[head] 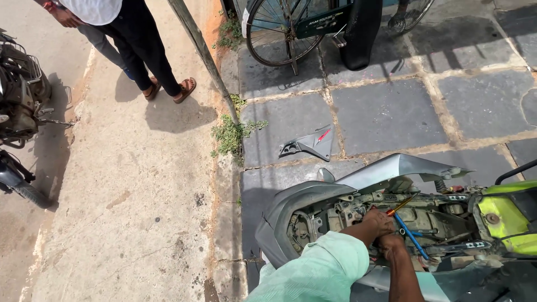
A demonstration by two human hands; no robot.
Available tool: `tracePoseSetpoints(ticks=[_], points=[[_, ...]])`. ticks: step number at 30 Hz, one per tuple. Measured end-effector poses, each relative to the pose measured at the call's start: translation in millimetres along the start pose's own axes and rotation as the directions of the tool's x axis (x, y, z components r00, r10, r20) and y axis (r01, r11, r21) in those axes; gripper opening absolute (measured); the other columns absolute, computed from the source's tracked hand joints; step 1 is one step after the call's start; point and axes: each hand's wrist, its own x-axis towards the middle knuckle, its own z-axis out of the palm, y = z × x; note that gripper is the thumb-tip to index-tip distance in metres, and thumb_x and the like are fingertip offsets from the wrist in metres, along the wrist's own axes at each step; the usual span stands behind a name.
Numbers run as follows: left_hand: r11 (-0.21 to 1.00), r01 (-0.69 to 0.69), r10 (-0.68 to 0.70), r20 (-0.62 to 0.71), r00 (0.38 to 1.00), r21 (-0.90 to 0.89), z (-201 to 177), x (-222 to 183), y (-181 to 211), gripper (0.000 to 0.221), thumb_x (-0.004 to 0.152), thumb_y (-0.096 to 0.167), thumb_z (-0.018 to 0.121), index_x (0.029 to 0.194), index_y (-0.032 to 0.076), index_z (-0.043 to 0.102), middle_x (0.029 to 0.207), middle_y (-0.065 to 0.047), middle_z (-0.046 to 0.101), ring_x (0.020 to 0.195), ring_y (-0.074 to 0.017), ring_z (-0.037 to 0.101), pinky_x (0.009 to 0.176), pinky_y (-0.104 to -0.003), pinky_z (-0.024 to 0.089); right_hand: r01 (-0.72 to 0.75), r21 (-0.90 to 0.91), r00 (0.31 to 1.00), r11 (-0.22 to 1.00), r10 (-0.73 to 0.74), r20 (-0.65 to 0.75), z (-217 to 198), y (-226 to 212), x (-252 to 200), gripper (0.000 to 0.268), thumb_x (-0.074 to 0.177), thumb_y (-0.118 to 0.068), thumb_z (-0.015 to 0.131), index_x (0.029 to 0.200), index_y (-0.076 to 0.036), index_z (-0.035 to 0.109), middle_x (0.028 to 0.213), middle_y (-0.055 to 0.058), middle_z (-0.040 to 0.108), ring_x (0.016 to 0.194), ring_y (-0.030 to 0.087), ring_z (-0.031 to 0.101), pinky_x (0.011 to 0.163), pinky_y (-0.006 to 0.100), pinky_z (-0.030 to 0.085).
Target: The person uses a screwdriver to unscrew a fastener from a green motorcycle, then lifts and aligns a gray front body panel against the scooter frame, adjusting it with both hands to fit it into place. Loose parts and wrenches lie on the paved ground nearby.
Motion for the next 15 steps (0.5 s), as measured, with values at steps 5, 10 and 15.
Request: tracePoseSetpoints(ticks=[5,10,15], points=[[0.992,0.110,-0.112,0.033,0.993,0.060,1,6,-14,0.032,0.106,0.029,0.043,0.127,0.034,0.067,0.132,0.012,0.060,0.122,-0.0100,0.057,0.098,-0.031,0.049,0.031,0.125,0.999,0.992,-0.032,0.007,-2,6,14,0.013,0.096,-0.007,0.059,0.094,0.006,0.061,0.067,0.013,0.057,0.049,0.019,0.044,0.043,0.037,0.033],[0.977,0.176,-0.187,0.094,0.978,0.117,16,14,-2,0.034,0.107,0.037,0.035,0.127,0.038,0.062,0.123,0.011,0.056,0.115,-0.0114,0.053,0.098,-0.034,0.043,0.003,0.266,0.996,0.964,0.021,-0.087,5,-17,-52,0.015,0.098,-0.010,0.063,0.097,0.004,0.059,0.075,0.012,0.058,0.054,0.018,0.047,0.045,0.038,0.034],[0.963,0.201,-0.228,0.145,0.963,0.180,21,18,15,0.035,0.107,0.044,0.030,0.126,0.040,0.059,0.116,0.011,0.053,0.109,-0.0123,0.050,0.098,-0.037,0.038,-0.033,0.210,0.995,0.977,0.052,-0.087,-1,-8,-19,0.013,0.097,-0.005,0.065,0.096,0.007,0.060,0.079,0.016,0.064,0.058,0.021,0.054,0.046,0.039,0.038]])
